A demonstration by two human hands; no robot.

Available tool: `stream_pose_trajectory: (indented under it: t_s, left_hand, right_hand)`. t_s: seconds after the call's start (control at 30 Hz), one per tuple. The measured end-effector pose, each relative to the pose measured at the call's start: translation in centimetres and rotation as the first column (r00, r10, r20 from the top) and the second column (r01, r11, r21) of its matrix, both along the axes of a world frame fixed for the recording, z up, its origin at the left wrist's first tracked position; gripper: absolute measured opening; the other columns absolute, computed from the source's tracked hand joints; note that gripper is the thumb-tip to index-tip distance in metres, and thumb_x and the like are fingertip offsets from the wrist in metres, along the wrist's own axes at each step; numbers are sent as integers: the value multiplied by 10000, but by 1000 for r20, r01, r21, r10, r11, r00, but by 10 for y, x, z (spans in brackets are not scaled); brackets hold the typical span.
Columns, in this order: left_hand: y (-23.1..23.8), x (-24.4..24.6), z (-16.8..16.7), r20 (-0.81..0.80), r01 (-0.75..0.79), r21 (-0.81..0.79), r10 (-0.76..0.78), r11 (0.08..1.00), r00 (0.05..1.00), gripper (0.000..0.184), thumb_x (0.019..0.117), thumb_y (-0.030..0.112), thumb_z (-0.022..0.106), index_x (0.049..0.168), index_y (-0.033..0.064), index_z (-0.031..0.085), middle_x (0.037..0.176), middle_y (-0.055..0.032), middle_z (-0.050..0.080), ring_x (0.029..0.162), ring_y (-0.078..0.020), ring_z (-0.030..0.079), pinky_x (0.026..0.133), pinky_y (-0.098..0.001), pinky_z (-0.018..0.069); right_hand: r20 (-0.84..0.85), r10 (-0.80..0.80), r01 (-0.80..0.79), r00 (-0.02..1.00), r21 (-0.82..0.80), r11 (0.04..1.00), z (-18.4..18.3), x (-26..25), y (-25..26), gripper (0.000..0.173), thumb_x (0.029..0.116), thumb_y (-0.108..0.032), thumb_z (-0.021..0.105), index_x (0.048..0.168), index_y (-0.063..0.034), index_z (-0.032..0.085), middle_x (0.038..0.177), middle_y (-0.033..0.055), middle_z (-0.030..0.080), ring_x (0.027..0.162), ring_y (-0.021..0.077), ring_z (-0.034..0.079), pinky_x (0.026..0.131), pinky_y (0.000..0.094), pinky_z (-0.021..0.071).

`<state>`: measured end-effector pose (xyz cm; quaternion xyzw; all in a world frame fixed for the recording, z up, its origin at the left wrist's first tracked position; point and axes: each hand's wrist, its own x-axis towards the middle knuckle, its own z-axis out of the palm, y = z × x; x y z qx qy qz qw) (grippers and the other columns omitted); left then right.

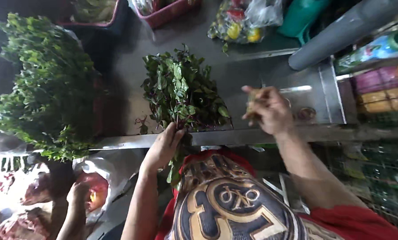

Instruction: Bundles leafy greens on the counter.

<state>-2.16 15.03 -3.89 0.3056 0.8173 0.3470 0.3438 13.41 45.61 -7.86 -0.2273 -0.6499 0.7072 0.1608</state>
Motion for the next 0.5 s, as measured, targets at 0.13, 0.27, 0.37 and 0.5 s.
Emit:
stream_pose_trajectory:
  t_s: [0.13, 0.27, 0.37, 0.5]
  left_hand:
    - [25, 10, 0, -47, 213, -48, -215, 976, 976, 322, 1097, 306, 459, 1203, 29, 585, 915, -99, 648, 840, -186, 649, 802, -411, 557]
    - [25, 14, 3, -52, 323, -10, -323, 947, 945, 279, 1077, 227, 478, 1235, 30, 598, 995, -100, 672, 927, -182, 669, 861, -406, 560]
    - [14, 15, 6, -112, 331, 134, -317, 934, 942, 293, 1065, 206, 504, 1273, 27, 604, 1014, -71, 703, 951, -130, 685, 885, -355, 576]
    - [-6, 11, 3, -25, 257, 216, -258, 942, 966, 286, 1034, 239, 542, 1213, 29, 620, 968, -48, 689, 872, -72, 663, 808, -295, 571]
  right_hand:
    - [-65, 441, -385, 895, 386, 838, 14, -42, -44, 578, 769, -317, 896, 1229, -78, 641, 1429, 97, 608, 742, 127, 723, 562, 320, 625]
    - [197, 651, -628, 733, 564, 536, 30, -60, -70, 772, 707, -461, 906, 1382, -221, 621, 1330, 12, 654, 947, 152, 697, 758, 437, 616]
    - [133, 739, -739, 660, 287, 609, 15, -59, -75, 640, 747, -238, 895, 1310, -157, 601, 1103, 3, 719, 918, 104, 707, 752, 330, 627]
    - [122, 686, -692, 717, 6, 722, -2, -44, -86, 403, 892, -218, 760, 1226, -61, 599, 1030, 70, 722, 864, 136, 726, 781, 327, 634]
